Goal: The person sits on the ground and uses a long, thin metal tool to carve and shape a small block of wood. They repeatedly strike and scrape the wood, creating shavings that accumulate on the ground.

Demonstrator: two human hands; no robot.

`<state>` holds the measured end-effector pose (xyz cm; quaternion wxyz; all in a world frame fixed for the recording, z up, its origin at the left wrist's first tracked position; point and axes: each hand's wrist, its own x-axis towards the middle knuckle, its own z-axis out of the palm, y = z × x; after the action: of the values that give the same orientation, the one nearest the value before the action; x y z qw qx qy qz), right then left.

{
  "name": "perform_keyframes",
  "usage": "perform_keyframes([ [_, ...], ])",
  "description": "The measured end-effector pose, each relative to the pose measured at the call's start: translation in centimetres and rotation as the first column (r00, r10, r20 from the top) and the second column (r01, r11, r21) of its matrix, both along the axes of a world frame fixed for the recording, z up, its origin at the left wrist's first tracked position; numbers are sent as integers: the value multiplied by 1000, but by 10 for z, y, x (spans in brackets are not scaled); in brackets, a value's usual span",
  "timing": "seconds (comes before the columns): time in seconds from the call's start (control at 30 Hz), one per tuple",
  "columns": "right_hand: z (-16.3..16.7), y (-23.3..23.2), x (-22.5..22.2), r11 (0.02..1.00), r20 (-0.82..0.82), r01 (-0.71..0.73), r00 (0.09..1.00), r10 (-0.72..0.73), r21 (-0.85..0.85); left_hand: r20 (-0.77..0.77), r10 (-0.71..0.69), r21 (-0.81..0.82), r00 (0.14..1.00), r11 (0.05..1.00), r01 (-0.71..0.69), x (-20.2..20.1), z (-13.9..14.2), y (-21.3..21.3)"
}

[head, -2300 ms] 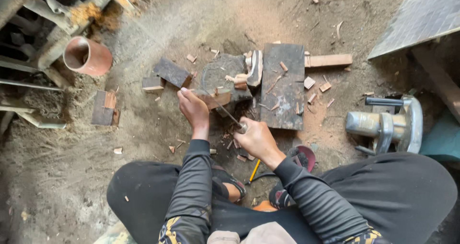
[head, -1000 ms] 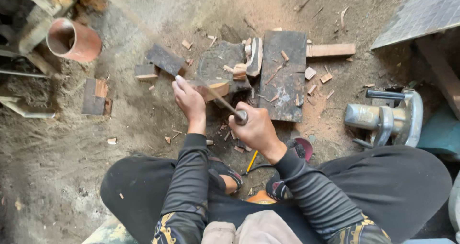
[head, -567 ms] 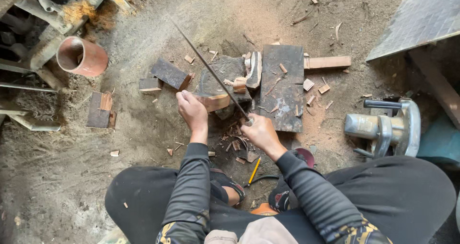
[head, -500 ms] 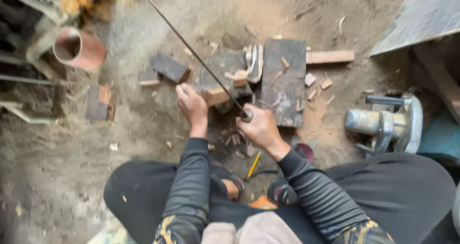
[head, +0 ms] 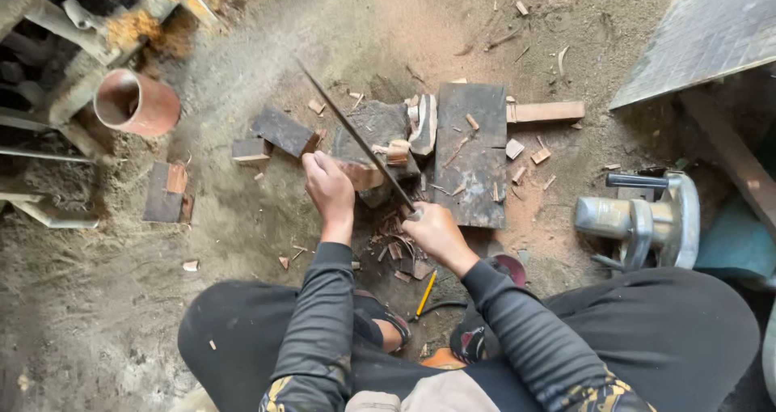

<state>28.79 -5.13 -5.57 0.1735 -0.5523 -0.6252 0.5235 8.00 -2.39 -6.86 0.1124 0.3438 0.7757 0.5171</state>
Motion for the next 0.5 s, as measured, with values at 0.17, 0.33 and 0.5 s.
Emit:
perform_keyframes([
  [0.17,4,-6,-1,996,-294,-26,954,51,88,76,0,-102,997,995,7,-13,-22,-1],
  [0.33,-28,-5,2,980,34,-38,999,32,197,-86,-59,-20,995,998,58,-6,-19,3],
  [0.5,-41,-8,8,978,103,-11,995,-11,211,-61,-96,14,994,995,97,1,-7,10],
])
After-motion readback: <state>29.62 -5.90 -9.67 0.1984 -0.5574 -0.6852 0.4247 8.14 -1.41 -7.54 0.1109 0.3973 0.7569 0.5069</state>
